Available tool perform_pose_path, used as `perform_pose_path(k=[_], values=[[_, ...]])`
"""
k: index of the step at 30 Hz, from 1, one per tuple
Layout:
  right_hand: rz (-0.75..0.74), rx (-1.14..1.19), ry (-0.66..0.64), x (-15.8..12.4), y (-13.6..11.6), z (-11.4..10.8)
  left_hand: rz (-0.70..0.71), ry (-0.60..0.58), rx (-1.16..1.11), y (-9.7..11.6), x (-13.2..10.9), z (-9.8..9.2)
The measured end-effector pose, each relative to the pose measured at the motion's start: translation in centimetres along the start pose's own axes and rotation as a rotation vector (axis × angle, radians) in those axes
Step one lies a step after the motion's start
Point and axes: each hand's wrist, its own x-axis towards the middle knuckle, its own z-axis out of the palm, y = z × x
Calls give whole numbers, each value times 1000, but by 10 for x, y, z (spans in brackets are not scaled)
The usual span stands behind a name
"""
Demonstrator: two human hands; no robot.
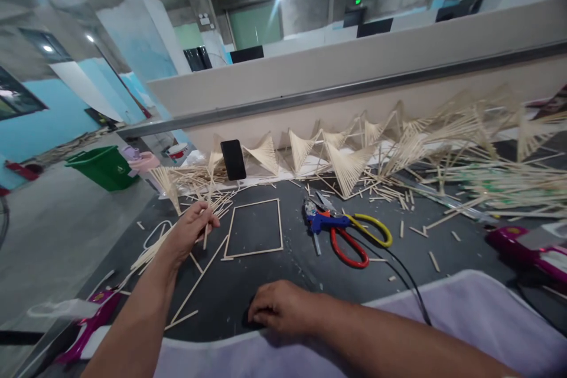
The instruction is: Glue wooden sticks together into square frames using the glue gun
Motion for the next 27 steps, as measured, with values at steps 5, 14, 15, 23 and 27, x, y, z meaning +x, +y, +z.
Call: perform_pose_path(k=[5,14,15,23,27], values=[[-12,-15,21,-1,3,4,143,15,106,32,31,19],[-9,-31,-11,0,0,1,70,212,162,-24,88,30],[-11,-31,-15,0,0,1,63,216,175,-29,89,30],[-58,-83,7,-3,-2,-1,74,167,60,-30,91,16],[110,-170,90,-1,-11,-12,85,110,28,-20,89,5]])
